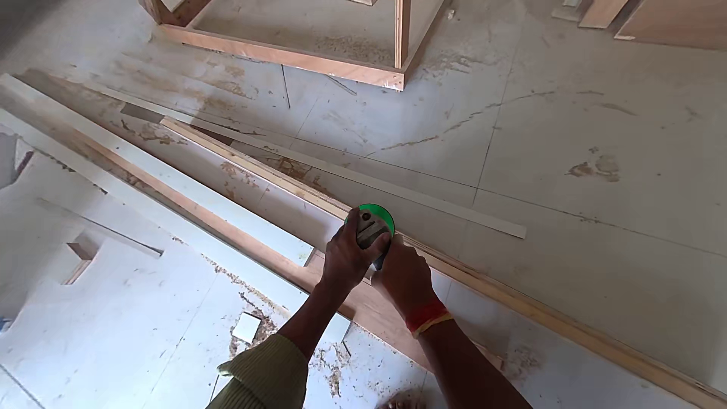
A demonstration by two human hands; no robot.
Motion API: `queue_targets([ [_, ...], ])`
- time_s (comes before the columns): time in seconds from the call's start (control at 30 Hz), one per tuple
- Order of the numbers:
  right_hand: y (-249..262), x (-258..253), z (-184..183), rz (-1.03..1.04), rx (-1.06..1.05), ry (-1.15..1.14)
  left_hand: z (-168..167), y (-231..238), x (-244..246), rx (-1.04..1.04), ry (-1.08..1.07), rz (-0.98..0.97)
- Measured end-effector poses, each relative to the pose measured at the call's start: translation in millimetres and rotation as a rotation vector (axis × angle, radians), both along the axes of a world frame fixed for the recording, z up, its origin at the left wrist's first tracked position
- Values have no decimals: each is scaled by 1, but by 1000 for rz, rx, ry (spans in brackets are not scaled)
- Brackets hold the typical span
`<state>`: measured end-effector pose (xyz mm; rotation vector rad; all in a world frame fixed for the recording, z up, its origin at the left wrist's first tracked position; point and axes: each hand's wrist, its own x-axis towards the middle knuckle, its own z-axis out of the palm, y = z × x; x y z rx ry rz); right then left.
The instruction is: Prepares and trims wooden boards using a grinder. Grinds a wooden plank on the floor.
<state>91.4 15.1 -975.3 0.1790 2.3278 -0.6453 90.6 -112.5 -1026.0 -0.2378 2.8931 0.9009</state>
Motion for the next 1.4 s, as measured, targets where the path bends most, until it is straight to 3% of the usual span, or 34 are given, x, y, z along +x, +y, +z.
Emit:
queue_targets([
  [0.73,152,80,6,-189,93,-143,7,159,63,39,-139,-212],
  [0.87,184,98,5,-269,100,-122,7,191,73,67,-128,-274],
  [1.03,230,135,-1,-404,110,-44,18,243,89,123,-251,-372],
  [1.13,261,168,-4,-485,111,67,31,266,94,180,-367,-525],
  [1.23,289,193,-5,-512,75,208,16,235,85,137,-146,-521],
  [1.33,311,204,0,-527,37,241,-27,128,41,-178,126,-349],
  [1.4,318,206,0,-535,38,240,-48,50,11,-370,41,-305],
])
